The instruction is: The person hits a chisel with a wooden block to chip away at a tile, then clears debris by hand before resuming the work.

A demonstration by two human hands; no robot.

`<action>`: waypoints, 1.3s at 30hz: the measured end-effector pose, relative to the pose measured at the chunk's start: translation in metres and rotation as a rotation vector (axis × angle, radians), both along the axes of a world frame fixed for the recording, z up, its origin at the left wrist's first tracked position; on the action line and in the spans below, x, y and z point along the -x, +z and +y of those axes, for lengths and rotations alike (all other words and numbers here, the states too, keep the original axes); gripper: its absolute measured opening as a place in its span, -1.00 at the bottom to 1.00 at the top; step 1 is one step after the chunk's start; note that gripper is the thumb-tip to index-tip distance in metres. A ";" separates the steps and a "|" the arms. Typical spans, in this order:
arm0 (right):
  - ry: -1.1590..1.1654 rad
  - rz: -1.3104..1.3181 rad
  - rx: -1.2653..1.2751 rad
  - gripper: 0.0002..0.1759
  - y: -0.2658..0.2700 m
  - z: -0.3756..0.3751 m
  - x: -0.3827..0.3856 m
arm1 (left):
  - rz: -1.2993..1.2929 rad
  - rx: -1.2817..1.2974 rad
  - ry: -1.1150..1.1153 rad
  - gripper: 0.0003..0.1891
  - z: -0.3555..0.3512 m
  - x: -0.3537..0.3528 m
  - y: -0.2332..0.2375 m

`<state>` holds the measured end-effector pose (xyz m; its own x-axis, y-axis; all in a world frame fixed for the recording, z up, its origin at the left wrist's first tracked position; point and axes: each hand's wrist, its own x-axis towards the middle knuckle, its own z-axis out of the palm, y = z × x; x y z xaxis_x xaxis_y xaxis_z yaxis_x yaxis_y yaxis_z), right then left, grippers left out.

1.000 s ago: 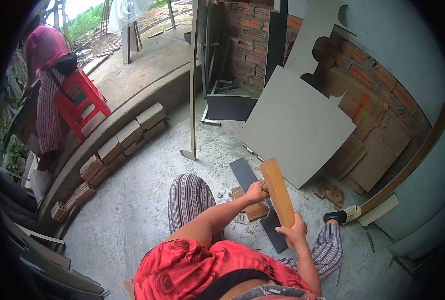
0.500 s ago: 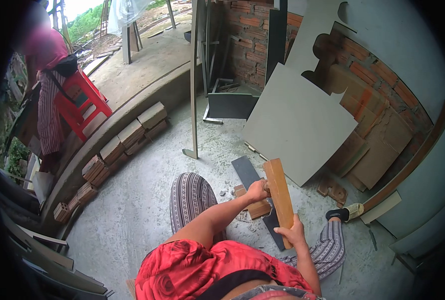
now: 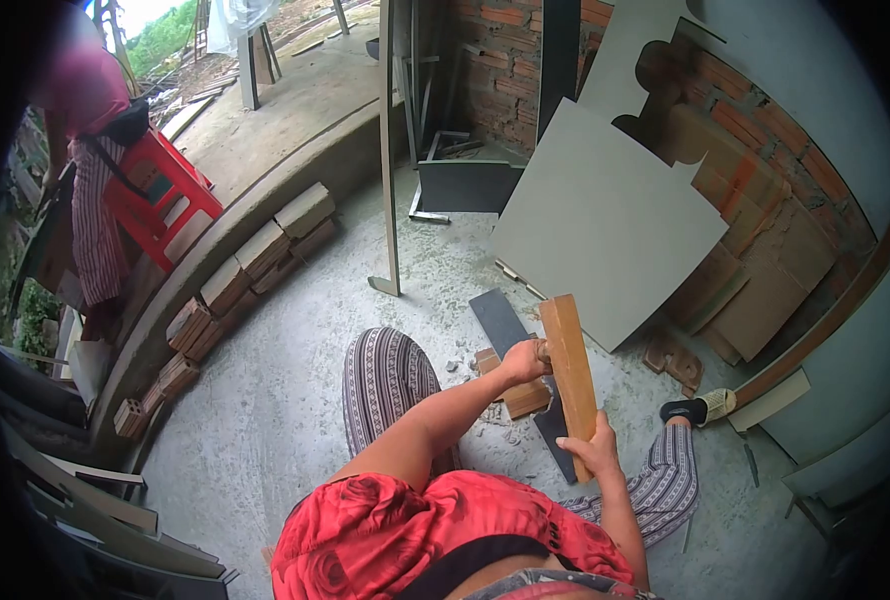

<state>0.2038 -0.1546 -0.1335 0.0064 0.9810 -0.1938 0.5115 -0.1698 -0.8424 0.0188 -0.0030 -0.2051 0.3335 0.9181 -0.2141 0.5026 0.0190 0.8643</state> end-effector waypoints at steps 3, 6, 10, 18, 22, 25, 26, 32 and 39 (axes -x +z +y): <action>-0.022 0.004 0.020 -0.30 -0.006 0.001 -0.001 | 0.012 0.007 -0.005 -0.55 -0.001 0.001 0.004; -0.032 0.000 0.007 -0.29 -0.010 0.001 -0.003 | 0.084 -0.010 0.003 -0.56 -0.001 -0.001 0.009; -0.029 -0.085 -0.058 -0.30 -0.004 -0.002 -0.001 | 0.078 0.005 0.006 -0.54 -0.001 -0.001 0.003; -0.053 0.127 -0.362 -0.25 0.013 -0.009 0.017 | 0.070 0.094 -0.016 -0.55 -0.006 0.003 0.023; -0.062 0.154 -0.477 -0.28 0.020 -0.008 0.021 | 0.054 0.075 0.005 -0.57 -0.006 0.003 0.024; -0.062 0.129 -0.490 -0.29 0.018 -0.009 0.020 | 0.058 0.082 0.018 -0.57 -0.007 0.002 0.022; -0.065 0.107 -0.484 -0.28 0.018 -0.010 0.019 | 0.053 0.090 0.018 -0.57 -0.007 0.002 0.021; -0.109 -0.070 -0.341 -0.28 0.011 -0.009 0.016 | 0.045 0.070 0.019 -0.57 -0.004 -0.001 0.011; -0.044 -0.195 -0.105 -0.24 -0.005 -0.007 0.004 | 0.057 0.053 0.020 -0.56 -0.002 0.000 0.002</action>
<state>0.2003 -0.1615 -0.1386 0.0768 0.9937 -0.0816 0.6602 -0.1120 -0.7427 0.0190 -0.0055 -0.2031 0.3011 0.9113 -0.2808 0.5496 0.0748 0.8320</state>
